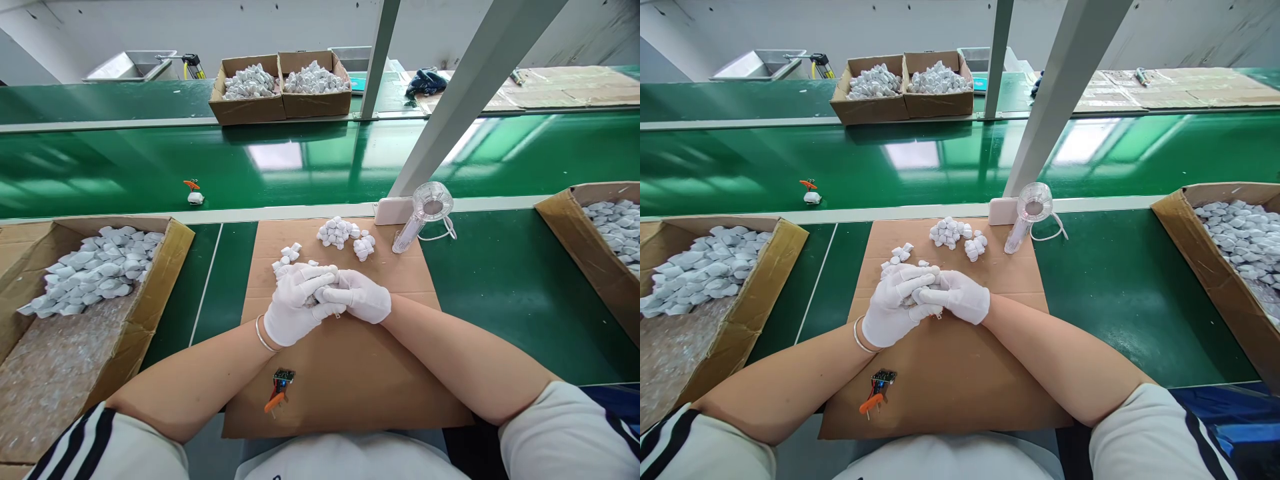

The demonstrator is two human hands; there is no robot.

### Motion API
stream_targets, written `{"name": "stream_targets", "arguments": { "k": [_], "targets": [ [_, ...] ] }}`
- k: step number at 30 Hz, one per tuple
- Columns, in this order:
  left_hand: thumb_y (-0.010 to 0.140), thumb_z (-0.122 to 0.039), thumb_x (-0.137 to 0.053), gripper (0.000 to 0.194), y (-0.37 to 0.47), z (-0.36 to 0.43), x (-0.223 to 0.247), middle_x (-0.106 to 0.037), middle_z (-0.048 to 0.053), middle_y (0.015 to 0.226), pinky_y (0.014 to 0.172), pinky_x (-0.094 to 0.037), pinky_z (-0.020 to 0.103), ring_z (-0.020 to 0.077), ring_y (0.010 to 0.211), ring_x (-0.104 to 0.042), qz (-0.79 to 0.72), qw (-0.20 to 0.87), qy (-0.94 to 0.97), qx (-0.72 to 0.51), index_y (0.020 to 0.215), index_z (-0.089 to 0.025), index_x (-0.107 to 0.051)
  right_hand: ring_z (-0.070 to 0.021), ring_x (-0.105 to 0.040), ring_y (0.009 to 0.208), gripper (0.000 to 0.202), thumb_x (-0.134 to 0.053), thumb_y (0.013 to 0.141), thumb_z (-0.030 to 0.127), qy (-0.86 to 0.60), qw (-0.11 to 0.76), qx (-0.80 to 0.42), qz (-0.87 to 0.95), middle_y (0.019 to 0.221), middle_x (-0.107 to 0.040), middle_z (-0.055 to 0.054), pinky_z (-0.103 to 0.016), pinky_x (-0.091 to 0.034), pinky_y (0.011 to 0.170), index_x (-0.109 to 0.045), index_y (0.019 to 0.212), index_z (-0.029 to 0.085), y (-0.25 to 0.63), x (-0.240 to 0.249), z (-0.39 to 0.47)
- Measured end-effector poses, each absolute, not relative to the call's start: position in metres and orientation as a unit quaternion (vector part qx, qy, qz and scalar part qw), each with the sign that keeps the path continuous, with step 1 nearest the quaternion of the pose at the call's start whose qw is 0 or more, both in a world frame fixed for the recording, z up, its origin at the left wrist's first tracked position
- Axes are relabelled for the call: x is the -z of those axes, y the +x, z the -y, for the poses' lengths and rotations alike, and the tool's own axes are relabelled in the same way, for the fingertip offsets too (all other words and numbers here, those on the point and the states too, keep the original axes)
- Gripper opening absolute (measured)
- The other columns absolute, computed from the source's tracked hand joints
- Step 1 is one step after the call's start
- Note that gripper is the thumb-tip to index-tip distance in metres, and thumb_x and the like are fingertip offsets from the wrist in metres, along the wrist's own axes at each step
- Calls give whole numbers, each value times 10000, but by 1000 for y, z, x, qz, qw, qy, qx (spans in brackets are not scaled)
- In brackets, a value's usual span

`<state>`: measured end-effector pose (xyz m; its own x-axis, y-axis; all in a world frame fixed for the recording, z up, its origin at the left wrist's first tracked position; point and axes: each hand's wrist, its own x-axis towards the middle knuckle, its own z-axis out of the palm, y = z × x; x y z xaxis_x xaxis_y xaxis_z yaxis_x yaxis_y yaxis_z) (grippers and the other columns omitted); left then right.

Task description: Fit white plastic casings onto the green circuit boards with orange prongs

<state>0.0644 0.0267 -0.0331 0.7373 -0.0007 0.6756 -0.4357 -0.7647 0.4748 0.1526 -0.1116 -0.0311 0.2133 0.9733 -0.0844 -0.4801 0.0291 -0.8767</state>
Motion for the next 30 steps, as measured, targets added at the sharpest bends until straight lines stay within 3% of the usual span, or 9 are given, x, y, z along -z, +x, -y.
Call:
{"name": "stream_targets", "arguments": {
  "k": [9,15,20,23,30],
  "targets": [
    [700,-304,-716,304,65,-22,29,-681,57,1072,846,-520,411,220,934,-654,130,338,877,-317,970,-238,-593,-239,-603,1005,269,-715,753,304,-406,645,-601,243,1002,-669,-112,-402,-469,911,-669,926,103,154,29,115],
    [737,-233,-680,259,65,-23,28,-671,38,1030,832,-518,396,180,893,-643,144,360,865,-318,952,-247,-537,-223,-594,948,240,-753,689,267,-433,638,-571,283,909,-647,-65,-394,-464,871,-632,833,118,153,27,114],
    [684,-271,-742,314,65,-23,29,-639,51,1098,825,-524,397,194,944,-631,133,335,880,-309,917,-242,-533,-202,-574,906,203,-721,730,268,-455,626,-571,274,874,-617,-57,-360,-458,816,-604,799,118,157,32,115],
    [714,-261,-715,225,65,-22,24,-626,79,1157,853,-516,415,208,979,-621,126,346,892,-261,887,-225,-576,-200,-572,893,227,-693,764,322,-429,618,-589,295,886,-618,-69,-359,-464,801,-611,813,116,161,36,117],
    [672,-220,-720,158,66,-26,35,-673,47,1051,821,-505,436,203,894,-588,159,345,874,-302,791,-231,-617,-166,-556,753,247,-738,658,201,-512,583,-541,324,602,-513,29,-329,-477,740,-512,571,153,152,34,115]
  ]
}}
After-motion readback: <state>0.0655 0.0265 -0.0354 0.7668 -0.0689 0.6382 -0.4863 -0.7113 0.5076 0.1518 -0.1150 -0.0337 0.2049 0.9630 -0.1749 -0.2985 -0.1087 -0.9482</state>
